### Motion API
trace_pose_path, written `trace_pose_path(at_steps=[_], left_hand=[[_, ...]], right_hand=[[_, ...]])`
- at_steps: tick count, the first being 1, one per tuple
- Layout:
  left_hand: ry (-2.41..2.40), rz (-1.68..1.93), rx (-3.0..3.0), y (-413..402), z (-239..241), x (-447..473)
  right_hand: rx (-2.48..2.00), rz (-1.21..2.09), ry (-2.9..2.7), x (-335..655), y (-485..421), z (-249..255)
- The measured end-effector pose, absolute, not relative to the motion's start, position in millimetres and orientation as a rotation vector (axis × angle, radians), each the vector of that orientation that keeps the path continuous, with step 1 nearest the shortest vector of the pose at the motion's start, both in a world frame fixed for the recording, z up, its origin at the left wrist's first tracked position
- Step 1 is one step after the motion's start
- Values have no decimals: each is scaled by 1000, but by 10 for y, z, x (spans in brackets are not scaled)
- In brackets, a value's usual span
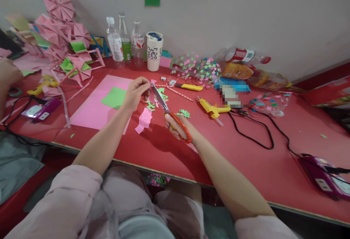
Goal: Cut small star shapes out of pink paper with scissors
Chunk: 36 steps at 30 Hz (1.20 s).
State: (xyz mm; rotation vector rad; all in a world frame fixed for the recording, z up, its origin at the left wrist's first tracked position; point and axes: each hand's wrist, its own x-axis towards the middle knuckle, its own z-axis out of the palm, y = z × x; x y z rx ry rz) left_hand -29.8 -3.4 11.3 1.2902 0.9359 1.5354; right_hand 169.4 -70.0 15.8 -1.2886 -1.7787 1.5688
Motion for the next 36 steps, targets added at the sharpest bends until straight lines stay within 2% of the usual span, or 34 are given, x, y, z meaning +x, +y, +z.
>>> trace_pose_path(at_steps=[4,9,36], left_hand=[[939,1562,1308,-44,121,-280],[939,1761,1314,11,74,-259],[881,1674,1275,-10,38,-187]], right_hand=[[-1275,1565,-1783,1694,-705,154],[-1253,1551,-1746,1639,-751,144],[-1284,1549,-1716,1632,-751,110]])
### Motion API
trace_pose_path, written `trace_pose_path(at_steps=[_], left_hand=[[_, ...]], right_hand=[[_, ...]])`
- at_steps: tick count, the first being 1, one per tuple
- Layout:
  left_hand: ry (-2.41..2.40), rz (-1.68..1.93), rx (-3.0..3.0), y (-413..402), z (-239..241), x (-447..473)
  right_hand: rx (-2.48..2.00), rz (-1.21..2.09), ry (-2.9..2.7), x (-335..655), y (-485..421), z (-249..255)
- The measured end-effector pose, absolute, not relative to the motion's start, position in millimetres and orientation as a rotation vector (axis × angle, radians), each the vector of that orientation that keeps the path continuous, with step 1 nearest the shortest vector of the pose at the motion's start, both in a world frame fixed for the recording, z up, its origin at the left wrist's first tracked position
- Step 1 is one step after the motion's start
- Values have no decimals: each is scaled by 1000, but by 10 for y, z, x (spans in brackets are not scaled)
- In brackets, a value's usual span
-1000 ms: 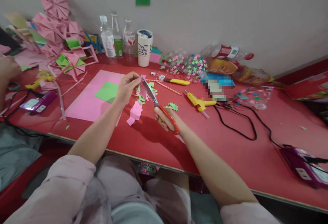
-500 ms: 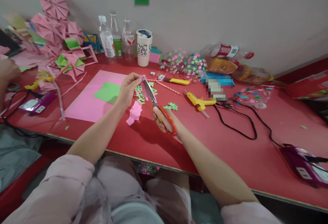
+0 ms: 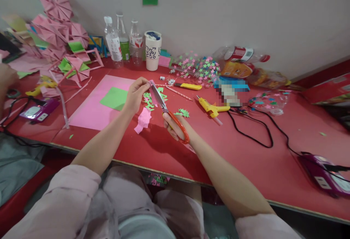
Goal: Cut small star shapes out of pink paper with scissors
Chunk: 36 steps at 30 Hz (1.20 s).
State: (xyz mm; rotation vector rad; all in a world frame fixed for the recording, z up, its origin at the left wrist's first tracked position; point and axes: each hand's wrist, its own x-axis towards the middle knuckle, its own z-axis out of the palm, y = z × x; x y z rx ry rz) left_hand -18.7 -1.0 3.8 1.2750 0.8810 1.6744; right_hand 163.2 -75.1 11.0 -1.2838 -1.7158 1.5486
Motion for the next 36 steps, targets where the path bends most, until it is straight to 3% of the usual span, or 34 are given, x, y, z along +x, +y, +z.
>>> trace_pose_path(at_steps=[36], left_hand=[[808,1718,1147,-23,-19,-83]], right_hand=[[-1342,1525,-1682,1561,-795,136]])
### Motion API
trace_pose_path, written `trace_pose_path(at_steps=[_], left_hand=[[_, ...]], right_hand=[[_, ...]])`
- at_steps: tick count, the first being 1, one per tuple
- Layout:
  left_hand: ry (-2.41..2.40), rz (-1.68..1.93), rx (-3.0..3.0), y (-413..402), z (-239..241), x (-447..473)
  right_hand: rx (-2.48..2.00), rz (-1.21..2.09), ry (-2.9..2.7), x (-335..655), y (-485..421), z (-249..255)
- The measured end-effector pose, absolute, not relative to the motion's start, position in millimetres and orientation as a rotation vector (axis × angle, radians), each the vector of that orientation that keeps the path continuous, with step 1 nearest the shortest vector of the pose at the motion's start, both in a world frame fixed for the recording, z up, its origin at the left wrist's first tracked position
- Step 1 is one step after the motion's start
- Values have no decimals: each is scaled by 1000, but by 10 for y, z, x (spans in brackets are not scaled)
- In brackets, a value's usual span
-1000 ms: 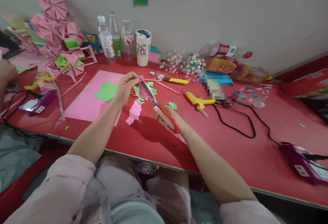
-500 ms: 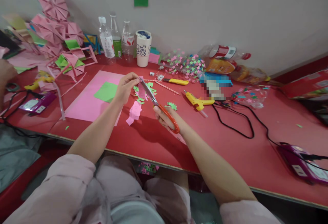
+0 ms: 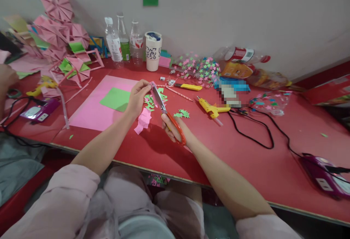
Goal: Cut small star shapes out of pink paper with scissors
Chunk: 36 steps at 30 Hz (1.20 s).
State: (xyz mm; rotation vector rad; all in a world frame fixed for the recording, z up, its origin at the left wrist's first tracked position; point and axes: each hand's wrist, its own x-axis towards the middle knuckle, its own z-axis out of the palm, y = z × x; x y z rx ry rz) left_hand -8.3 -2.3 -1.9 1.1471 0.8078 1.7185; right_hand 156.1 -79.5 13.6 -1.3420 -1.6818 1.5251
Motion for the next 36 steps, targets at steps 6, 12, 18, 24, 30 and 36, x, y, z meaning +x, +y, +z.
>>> trace_pose_path(at_steps=[6,12,18,24,30,36], left_hand=[[830,1705,1153,-28,-35,-72],[847,1710,1169,-21,-35,-82],[836,1694,1195,-20,-49,-71],[821,1698,1191,-21,-47,-69],[850,1706,1190,-22,-37,-75],[846,1714,1193,-11,-45,-86]], right_hand=[[-1396,1495,-1641,1532,-806,120],[-1406,1492,-1637,1522,-805,109],[-1374,1514,-1611,1497,-825,94],[-1379,1477,-1640,1515,-816,117],[-1408,1464,-1636,1522,-792,98],[-1416,1457,-1628,1527,-793,111]])
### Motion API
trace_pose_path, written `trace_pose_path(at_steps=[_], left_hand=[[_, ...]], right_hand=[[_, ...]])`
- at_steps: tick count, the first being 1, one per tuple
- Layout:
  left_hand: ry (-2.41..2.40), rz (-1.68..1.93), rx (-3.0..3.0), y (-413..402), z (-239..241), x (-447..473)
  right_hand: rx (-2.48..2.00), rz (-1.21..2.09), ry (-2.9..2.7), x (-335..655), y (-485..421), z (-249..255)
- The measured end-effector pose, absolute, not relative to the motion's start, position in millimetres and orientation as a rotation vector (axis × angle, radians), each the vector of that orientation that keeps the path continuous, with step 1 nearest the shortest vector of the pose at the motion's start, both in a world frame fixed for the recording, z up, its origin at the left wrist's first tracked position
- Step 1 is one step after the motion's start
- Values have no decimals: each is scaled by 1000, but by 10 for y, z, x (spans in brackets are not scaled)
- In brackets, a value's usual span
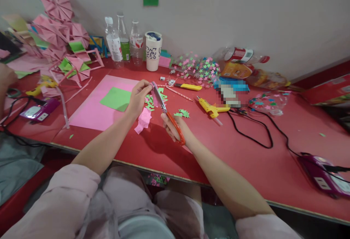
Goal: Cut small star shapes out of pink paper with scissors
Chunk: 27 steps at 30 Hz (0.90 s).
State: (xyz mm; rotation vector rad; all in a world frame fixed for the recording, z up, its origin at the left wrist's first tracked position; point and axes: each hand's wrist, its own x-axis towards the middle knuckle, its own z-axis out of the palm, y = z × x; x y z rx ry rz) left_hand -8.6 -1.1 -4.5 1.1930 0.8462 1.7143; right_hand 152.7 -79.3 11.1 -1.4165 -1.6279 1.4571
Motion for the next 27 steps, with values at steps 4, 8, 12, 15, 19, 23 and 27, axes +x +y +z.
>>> trace_pose_path(at_steps=[4,8,12,15,19,23,27], left_hand=[[847,1715,1183,-27,-15,-85],[878,1697,1126,-46,8,-72],[845,1599,1088,-70,-37,-5],[834,1496,1105,-108,-95,78],[861,1387,1162,-151,-118,132],[999,1334,1353,-130,-84,91],[1147,1115,1908,-91,-113,129]], right_hand=[[-1408,1431,-1646,1540,-781,104],[-1378,1348,-1579,1557,-731,83],[-1362,1143,-1458,1598,-656,61],[-1326,1103,-1409,1629,-609,35],[-1322,1154,-1376,1645,-567,9],[-1360,1069,-1235,1698,-511,29],[-1273,1041,-1085,1781,-452,57]])
